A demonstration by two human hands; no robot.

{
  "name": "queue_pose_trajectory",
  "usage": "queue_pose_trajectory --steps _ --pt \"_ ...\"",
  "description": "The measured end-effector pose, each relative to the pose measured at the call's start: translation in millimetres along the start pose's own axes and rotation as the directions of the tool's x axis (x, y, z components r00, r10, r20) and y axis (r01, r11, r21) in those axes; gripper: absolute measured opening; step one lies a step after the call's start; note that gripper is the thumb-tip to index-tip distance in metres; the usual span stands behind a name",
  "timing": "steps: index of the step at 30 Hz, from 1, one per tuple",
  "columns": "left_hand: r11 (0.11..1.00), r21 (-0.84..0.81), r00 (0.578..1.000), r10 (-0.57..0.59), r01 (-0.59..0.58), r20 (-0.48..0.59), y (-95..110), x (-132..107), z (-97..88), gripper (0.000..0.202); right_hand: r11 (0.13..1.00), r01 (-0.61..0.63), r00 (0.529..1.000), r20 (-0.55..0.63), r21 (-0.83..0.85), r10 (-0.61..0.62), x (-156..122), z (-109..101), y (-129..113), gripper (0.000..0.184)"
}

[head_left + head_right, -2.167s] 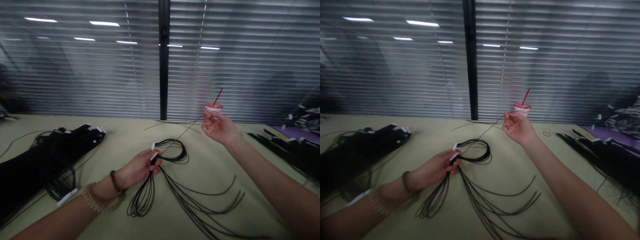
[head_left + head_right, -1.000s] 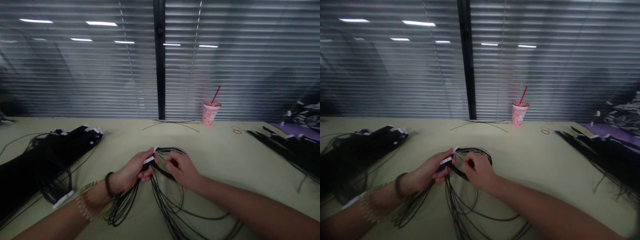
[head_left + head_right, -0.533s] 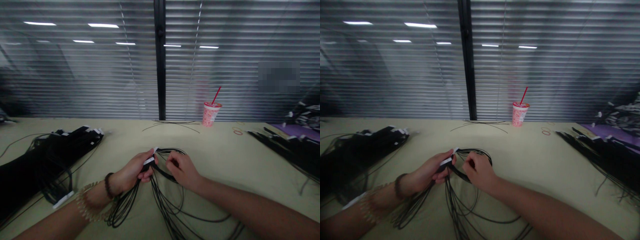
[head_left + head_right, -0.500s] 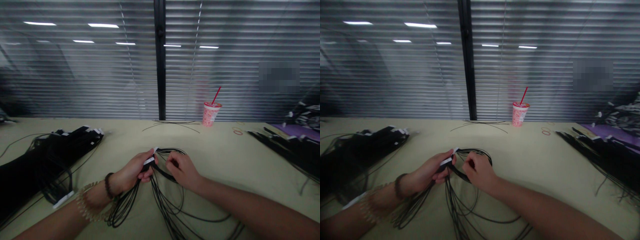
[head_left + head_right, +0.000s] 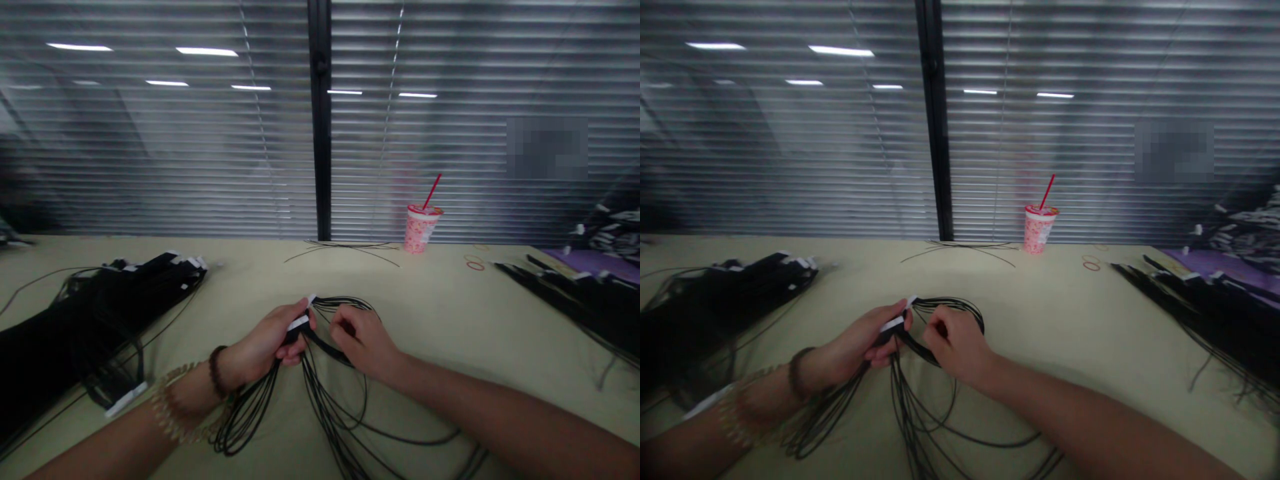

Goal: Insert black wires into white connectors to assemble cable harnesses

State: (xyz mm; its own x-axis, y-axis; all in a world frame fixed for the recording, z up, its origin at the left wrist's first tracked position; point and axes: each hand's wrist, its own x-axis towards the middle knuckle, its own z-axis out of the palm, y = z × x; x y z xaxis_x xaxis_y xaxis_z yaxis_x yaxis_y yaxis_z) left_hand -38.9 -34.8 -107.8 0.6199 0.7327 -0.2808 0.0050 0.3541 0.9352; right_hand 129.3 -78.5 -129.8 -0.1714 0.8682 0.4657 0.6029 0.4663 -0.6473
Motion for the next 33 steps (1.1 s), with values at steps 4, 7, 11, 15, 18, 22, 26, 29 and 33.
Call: queue_pose_trajectory --steps 4,7,11,15,18,22,26,29,33 --pt "0.995 0.082 0.999 0.049 -0.050 0.016 0 -2 2.8 0.040 1.000 0.003 1.000 -0.001 -0.002 -0.003 0 -1 -2 0.011" --pt "0.978 0.195 0.997 0.075 -0.074 0.004 -1 -5 6.5 0.042 1.000 0.026 1.000 0.010 -0.005 -0.026 0 -2 -4 0.011" --pt "0.943 0.317 0.994 0.111 -0.105 -0.001 -2 -7 11.7 0.043 0.996 0.082 0.997 0.013 -0.031 -0.082 -2 -2 -3 0.012" --pt "0.921 0.375 0.994 0.107 -0.104 0.014 -1 -10 15.1 0.044 0.995 0.095 0.995 0.008 -0.017 -0.095 -3 -2 -2 0.013" --pt "0.898 0.426 0.994 0.110 -0.107 0.018 0 -11 16.7 0.043 0.997 0.076 0.997 0.002 0.000 -0.076 -2 -3 0 0.013" --pt "0.871 0.475 0.992 0.123 -0.128 0.041 1 -12 16.6 0.043 0.998 0.056 0.998 0.002 0.006 -0.056 -2 -3 2 0.013" --pt "0.859 0.494 0.990 0.125 -0.137 0.058 1 -11 15.1 0.043 0.999 0.048 0.999 0.011 0.020 -0.048 -2 -3 2 0.013" --pt "0.863 0.487 0.991 0.130 -0.135 0.045 0 -10 14.9 0.043 0.999 0.003 1.000 0.026 0.047 -0.004 -1 -3 -2 0.012" --pt "0.853 0.498 0.987 0.155 -0.157 0.044 -3 -9 15.8 0.044 0.997 -0.038 0.996 0.079 0.061 0.034 -1 -5 -7 0.017"
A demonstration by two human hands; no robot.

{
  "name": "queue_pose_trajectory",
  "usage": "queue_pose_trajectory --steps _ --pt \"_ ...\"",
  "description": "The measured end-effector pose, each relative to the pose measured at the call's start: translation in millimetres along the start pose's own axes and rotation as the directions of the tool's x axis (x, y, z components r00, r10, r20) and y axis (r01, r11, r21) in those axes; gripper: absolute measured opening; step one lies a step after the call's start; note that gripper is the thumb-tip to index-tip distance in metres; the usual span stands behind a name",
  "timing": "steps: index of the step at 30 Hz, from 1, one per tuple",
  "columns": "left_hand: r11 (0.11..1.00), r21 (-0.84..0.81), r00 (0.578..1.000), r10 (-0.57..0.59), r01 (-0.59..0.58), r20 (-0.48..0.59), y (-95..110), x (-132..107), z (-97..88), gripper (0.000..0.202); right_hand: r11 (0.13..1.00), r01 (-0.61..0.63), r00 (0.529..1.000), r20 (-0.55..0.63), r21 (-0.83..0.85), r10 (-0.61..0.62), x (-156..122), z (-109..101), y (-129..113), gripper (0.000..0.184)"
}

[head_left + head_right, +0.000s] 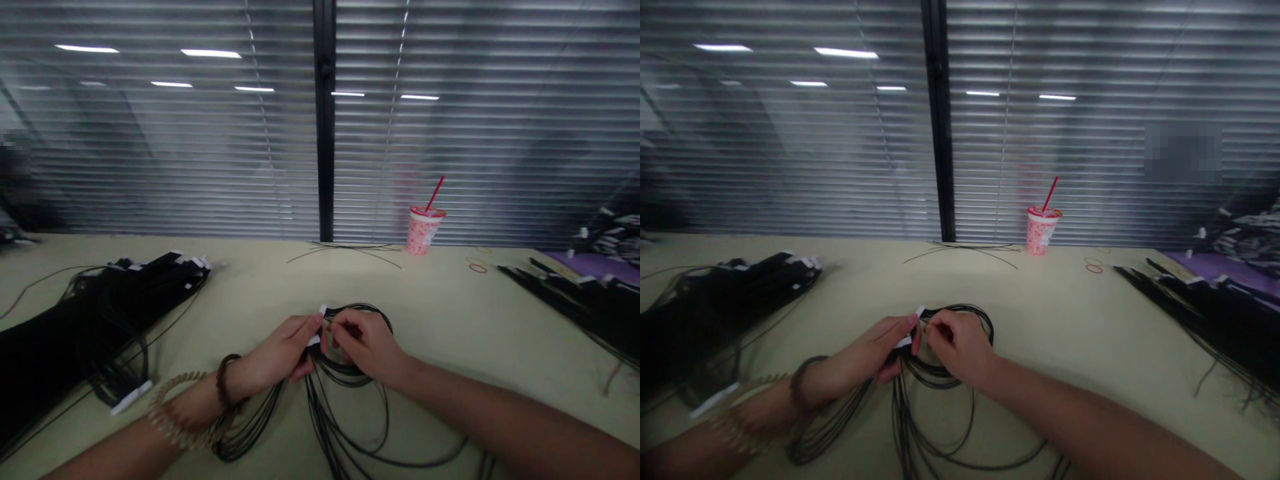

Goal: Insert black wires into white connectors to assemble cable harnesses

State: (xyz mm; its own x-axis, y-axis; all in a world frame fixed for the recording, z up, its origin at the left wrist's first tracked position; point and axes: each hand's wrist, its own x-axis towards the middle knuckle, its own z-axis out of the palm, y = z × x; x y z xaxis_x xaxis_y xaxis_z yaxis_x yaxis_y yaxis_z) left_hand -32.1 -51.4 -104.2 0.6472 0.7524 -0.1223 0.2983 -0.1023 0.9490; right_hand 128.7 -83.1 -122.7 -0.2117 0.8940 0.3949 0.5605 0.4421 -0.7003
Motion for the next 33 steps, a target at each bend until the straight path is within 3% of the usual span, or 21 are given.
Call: queue_pose_trajectory --steps 15,19,23,25,28,30,33 --pt "0.999 -0.036 1.000 0.025 -0.025 0.017 5 -3 5.4 0.042 0.974 0.210 0.978 0.029 -0.088 -0.208 -6 0 -3 0.017" --pt "0.997 -0.073 0.999 -0.007 0.004 -0.040 3 -1 6.8 0.043 0.985 0.119 0.991 -0.053 -0.124 -0.126 -4 2 -1 0.018" --pt "0.951 -0.308 0.994 -0.050 0.020 -0.092 -3 4 -0.3 0.041 0.988 0.068 0.989 -0.124 -0.137 -0.085 2 -2 8 0.017" --pt "0.901 -0.434 0.989 -0.069 0.004 -0.133 -6 7 -4.5 0.038 0.977 0.111 0.958 -0.241 -0.181 -0.154 5 -6 11 0.027" --pt "0.849 -0.528 0.969 -0.101 -0.033 -0.224 -7 9 -7.1 0.036 0.931 0.218 0.867 -0.380 -0.293 -0.323 3 -12 7 0.027" --pt "0.853 -0.518 0.958 -0.100 -0.056 -0.268 -6 9 -6.2 0.037 0.893 0.313 0.835 -0.354 -0.324 -0.421 -3 -12 1 0.021" --pt "0.873 -0.480 0.956 -0.064 -0.085 -0.287 -5 7 -3.6 0.034 0.827 0.435 0.858 -0.114 -0.357 -0.501 -16 -6 -9 0.007"
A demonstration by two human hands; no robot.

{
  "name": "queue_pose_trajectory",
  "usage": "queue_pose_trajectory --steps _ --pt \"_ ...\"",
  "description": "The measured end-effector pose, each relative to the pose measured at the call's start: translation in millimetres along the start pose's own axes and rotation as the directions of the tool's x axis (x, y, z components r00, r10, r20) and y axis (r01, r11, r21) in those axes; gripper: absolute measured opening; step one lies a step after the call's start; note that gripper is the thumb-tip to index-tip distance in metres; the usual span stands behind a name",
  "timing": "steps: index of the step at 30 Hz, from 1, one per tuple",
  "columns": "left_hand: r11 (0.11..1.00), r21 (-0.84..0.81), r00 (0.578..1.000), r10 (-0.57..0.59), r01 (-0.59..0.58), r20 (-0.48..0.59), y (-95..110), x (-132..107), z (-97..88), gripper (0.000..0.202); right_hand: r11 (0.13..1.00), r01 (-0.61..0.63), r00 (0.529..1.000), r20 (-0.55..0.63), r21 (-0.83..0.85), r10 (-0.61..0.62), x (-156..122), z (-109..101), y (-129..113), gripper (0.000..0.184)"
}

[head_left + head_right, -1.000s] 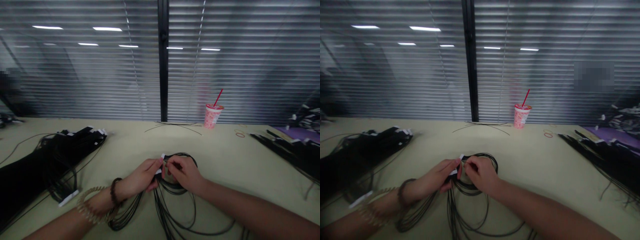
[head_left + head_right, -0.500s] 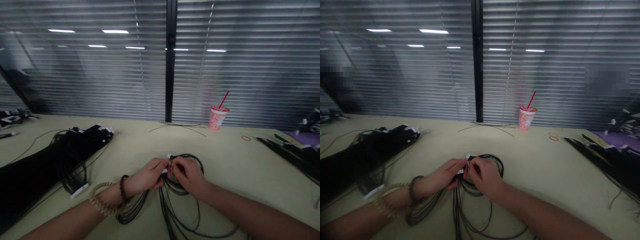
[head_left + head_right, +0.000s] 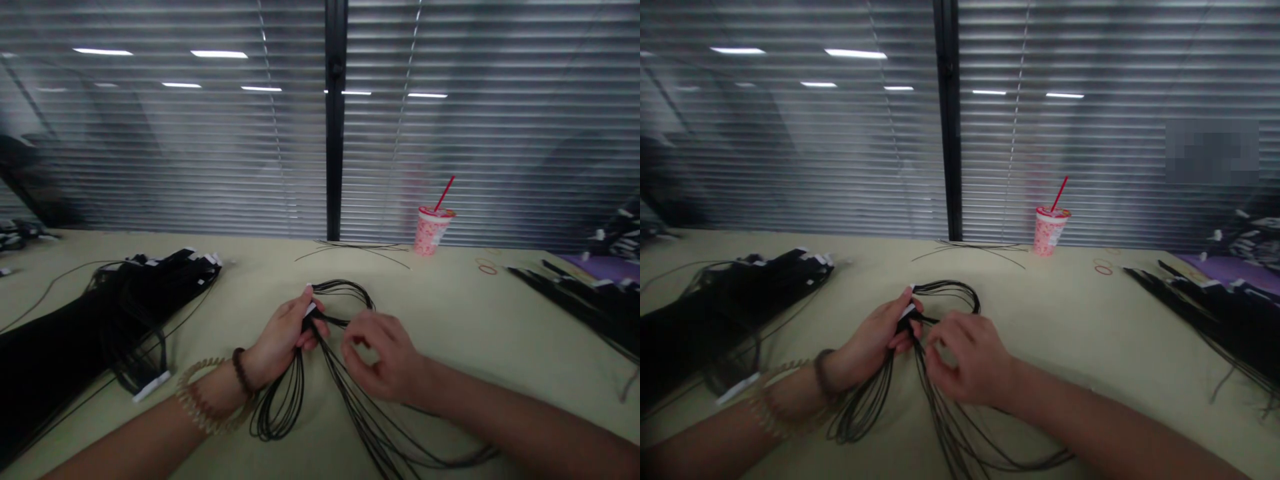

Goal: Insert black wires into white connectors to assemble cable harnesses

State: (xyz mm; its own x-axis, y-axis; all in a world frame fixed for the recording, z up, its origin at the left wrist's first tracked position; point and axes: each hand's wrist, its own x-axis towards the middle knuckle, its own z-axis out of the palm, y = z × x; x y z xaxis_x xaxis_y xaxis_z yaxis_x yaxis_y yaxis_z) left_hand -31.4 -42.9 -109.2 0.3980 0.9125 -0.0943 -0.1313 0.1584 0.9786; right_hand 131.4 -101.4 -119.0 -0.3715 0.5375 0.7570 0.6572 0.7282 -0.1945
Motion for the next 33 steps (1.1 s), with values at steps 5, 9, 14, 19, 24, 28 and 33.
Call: queue_pose_trajectory --steps 5,9,14,19,24,28,33 --pt "1.000 0.018 0.998 0.024 -0.025 0.058 -1 -3 1.0 0.028 0.993 -0.055 0.950 0.301 -0.100 0.083 -4 7 -12 0.022" --pt "0.999 0.032 0.993 0.029 -0.033 0.117 -1 -4 1.6 0.029 0.962 -0.243 0.928 0.318 0.121 0.194 2 10 -12 0.025" --pt "0.995 0.099 0.992 0.022 -0.035 0.123 -2 -4 4.4 0.032 0.854 -0.419 0.903 0.243 0.307 0.356 7 16 -13 0.024" --pt "0.992 0.106 0.990 0.049 -0.063 0.130 -2 -5 6.5 0.031 0.898 -0.403 0.901 0.249 0.179 0.355 7 19 -8 0.026" --pt "0.993 0.104 0.991 0.049 -0.062 0.121 -2 -4 5.4 0.029 0.964 -0.243 0.916 0.301 -0.107 0.264 7 13 -6 0.028" --pt "0.995 0.079 0.995 0.054 -0.061 0.079 -3 -3 3.7 0.027 0.942 -0.249 0.894 0.319 -0.225 0.313 8 7 -4 0.024" --pt "0.998 0.032 0.994 0.058 -0.062 0.093 -3 -2 3.2 0.026 0.916 -0.399 0.858 0.342 -0.025 0.383 11 3 -1 0.018"
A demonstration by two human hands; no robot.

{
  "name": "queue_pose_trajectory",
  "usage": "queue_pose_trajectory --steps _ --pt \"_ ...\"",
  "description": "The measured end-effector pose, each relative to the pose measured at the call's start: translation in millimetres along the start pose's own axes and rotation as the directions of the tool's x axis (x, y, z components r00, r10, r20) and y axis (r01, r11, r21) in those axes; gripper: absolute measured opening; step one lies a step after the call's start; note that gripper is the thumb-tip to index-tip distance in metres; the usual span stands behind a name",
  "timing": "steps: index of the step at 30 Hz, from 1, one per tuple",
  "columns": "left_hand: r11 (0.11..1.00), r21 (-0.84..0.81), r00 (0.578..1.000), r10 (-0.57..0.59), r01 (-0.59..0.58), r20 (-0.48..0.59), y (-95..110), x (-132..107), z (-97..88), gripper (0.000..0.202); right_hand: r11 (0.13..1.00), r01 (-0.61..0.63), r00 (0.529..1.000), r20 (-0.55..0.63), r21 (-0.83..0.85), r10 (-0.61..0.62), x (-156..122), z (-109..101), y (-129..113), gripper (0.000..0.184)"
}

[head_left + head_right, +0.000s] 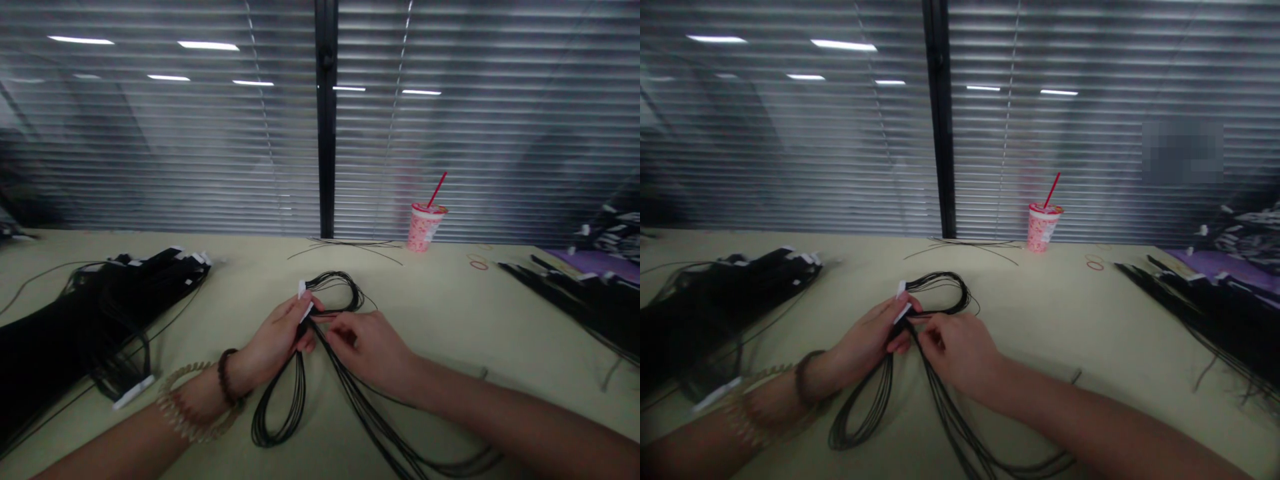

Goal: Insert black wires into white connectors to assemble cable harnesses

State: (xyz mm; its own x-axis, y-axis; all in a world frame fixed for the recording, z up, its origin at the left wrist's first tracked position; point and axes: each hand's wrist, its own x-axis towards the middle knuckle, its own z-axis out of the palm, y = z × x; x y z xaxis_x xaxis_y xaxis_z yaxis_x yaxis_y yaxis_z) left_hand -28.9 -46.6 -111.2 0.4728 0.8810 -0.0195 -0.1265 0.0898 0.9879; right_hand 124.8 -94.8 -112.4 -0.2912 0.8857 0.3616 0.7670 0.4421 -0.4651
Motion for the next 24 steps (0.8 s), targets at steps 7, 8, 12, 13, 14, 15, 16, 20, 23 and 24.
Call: queue_pose_trajectory --steps 7,8,12,13,14,15,16,20,23,24 --pt "1.000 0.009 0.999 -0.016 0.015 0.046 -2 0 -0.4 0.027 0.990 0.084 0.996 0.023 0.116 -0.088 0 2 2 0.021" --pt "1.000 0.006 0.999 -0.015 0.015 0.045 -2 0 -0.8 0.027 0.991 0.088 0.995 0.036 0.103 -0.093 0 1 1 0.022" --pt "1.000 0.015 0.999 -0.001 0.000 0.041 -4 0 -2.4 0.028 0.994 0.104 0.993 0.062 -0.035 -0.102 0 -8 -4 0.023" --pt "1.000 0.021 0.999 0.000 -0.001 0.033 -4 1 -2.3 0.028 0.993 0.099 0.994 0.059 -0.068 -0.095 0 -11 -6 0.022" --pt "1.000 0.028 1.000 0.001 -0.002 0.021 -3 1 -1.9 0.028 0.994 0.083 0.995 0.053 -0.077 -0.079 1 -14 -7 0.020" --pt "0.999 0.034 1.000 0.002 -0.002 0.007 -3 0 -1.2 0.028 0.997 0.057 0.997 0.053 -0.045 -0.055 2 -18 -7 0.017" --pt "0.999 0.040 1.000 0.003 -0.003 -0.006 -2 0 -0.3 0.027 0.999 0.019 0.997 0.077 0.044 -0.022 4 -22 -8 0.018" --pt "0.998 0.055 1.000 -0.013 0.013 0.006 2 -2 2.8 0.029 0.689 -0.293 0.931 0.363 0.663 0.046 16 -49 -3 0.020" --pt "0.997 0.067 1.000 -0.030 0.030 -0.003 2 -2 3.0 0.030 0.181 -0.387 0.921 0.369 0.904 0.123 25 -75 6 0.016" --pt "0.997 0.068 0.999 -0.031 0.032 -0.015 2 -2 2.9 0.030 0.031 -0.326 0.932 0.316 0.945 0.175 28 -84 10 0.018"
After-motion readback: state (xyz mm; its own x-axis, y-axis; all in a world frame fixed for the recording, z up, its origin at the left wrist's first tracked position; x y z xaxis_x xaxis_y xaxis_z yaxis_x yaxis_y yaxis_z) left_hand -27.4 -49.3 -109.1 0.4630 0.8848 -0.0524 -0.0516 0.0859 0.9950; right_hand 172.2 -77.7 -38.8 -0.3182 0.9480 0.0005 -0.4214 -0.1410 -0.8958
